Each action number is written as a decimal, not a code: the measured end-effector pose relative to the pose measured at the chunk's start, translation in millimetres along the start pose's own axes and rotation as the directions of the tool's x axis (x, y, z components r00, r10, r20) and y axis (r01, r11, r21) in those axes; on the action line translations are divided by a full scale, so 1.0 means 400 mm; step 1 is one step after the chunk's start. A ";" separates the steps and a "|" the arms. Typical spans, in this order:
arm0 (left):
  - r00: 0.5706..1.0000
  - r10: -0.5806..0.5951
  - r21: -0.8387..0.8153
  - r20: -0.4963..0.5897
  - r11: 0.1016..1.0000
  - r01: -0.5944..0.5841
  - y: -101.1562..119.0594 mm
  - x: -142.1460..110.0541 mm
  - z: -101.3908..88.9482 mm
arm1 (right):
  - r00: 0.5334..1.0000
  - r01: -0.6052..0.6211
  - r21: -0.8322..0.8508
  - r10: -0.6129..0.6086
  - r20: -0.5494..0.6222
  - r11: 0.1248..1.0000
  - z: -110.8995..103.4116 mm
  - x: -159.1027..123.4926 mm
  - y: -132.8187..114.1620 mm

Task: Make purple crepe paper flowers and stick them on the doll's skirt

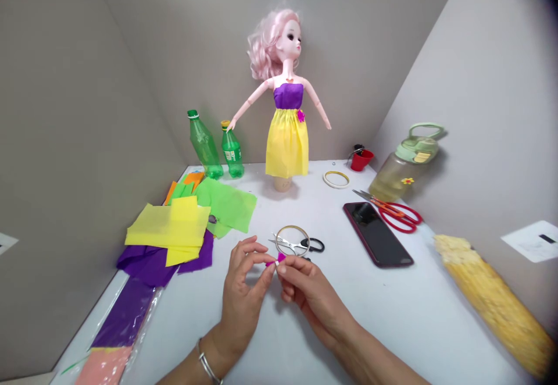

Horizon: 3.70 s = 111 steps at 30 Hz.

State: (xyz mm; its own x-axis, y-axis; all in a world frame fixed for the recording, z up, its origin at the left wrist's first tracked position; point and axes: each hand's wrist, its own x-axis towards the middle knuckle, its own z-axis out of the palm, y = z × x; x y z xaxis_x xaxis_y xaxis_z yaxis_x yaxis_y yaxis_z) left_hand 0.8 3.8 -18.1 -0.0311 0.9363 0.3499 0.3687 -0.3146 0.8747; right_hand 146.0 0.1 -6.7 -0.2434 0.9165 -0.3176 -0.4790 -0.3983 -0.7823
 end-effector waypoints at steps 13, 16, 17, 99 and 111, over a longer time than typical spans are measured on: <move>0.959 -0.274 -0.245 0.074 0.927 0.284 0.006 -0.012 0.016 | 0.996 0.068 -0.064 -0.071 -0.044 0.996 0.007 -0.006 -0.001; 0.953 -0.288 -0.263 0.091 0.916 0.302 0.010 -0.013 0.014 | 0.993 0.100 -0.115 -0.107 -0.058 0.988 0.008 -0.006 0.001; 0.953 -0.287 -0.268 0.094 0.915 0.302 0.011 -0.013 0.013 | 0.991 0.105 -0.127 -0.114 -0.064 0.986 0.008 -0.005 0.002; 0.900 -0.204 -0.146 0.385 0.950 0.278 0.019 0.036 -0.035 | 0.944 0.293 -0.673 -0.317 0.091 0.679 -0.019 -0.021 -0.054; 0.882 -0.235 -0.144 0.408 0.938 0.316 0.019 0.042 -0.040 | 0.961 0.257 -0.643 -0.261 0.091 0.721 -0.018 -0.021 -0.056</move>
State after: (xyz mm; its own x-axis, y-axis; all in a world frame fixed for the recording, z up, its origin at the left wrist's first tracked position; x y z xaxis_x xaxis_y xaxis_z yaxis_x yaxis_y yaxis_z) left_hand -11.9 14.8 -0.2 0.2650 0.9637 -0.0338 0.2021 -0.0212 0.9791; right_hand 165.1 1.6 9.7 -0.1855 0.9813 -0.0521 0.1345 -0.0271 -0.9905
